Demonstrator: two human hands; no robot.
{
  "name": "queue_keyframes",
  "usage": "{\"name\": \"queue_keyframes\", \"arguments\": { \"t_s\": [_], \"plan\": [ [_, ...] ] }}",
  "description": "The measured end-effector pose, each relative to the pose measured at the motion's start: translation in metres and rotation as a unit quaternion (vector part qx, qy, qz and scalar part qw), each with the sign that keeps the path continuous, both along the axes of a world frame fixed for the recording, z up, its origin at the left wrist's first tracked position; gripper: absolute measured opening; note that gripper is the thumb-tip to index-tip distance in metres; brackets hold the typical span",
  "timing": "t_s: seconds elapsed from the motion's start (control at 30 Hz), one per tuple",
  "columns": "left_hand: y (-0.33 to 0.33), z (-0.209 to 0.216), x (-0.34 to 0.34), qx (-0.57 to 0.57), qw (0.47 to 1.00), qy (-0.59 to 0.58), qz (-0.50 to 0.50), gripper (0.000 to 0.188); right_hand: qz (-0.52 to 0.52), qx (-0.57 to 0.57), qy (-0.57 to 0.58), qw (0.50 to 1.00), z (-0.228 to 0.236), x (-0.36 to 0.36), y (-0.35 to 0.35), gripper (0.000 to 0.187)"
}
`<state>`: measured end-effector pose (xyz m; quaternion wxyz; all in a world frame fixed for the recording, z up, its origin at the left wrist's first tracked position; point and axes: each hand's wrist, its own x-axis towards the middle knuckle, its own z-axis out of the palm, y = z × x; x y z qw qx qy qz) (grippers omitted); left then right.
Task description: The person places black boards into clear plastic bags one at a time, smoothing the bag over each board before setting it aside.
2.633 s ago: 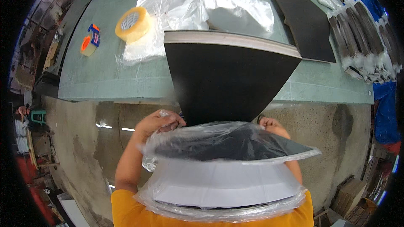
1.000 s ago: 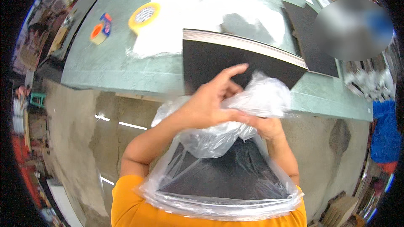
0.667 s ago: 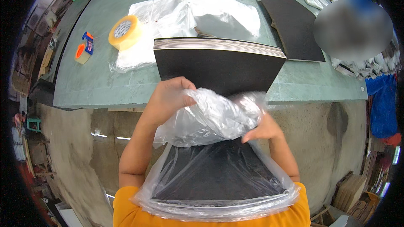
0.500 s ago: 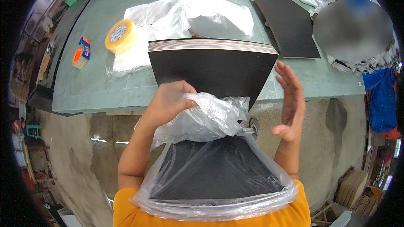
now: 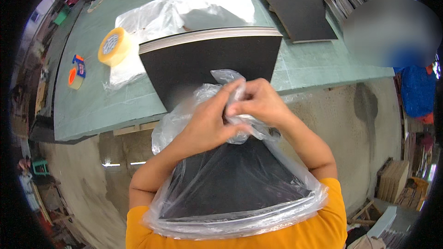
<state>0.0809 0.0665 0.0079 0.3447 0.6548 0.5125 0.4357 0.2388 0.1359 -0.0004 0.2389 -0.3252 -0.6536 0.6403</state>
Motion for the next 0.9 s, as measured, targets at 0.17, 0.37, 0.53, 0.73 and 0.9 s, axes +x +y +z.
{"name": "queue_keyframes", "arguments": {
  "t_s": [0.17,0.37,0.53,0.73,0.9],
  "plan": [
    [0.000,-0.006,-0.050,0.012,0.995,0.076,0.067,0.014,-0.040,-0.270,0.314,0.910,-0.016,0.030,0.018,0.016],
    [-0.007,-0.012,-0.113,0.098,0.918,-0.145,0.355,0.006,-0.097,-0.265,0.243,0.928,-0.024,0.054,0.011,0.020],
    [-0.003,0.006,-0.050,0.006,0.943,-0.313,0.112,0.007,0.014,-0.299,0.234,0.925,0.001,0.010,-0.012,0.023],
    [-0.003,0.021,-0.013,-0.066,0.990,-0.045,-0.120,0.023,-0.008,-0.271,0.292,0.917,-0.015,-0.006,-0.023,0.024],
    [-0.026,-0.029,-0.090,-0.247,0.940,-0.165,0.165,0.019,-0.090,-0.250,0.336,0.904,0.000,0.032,-0.008,0.031]
  ]
}}
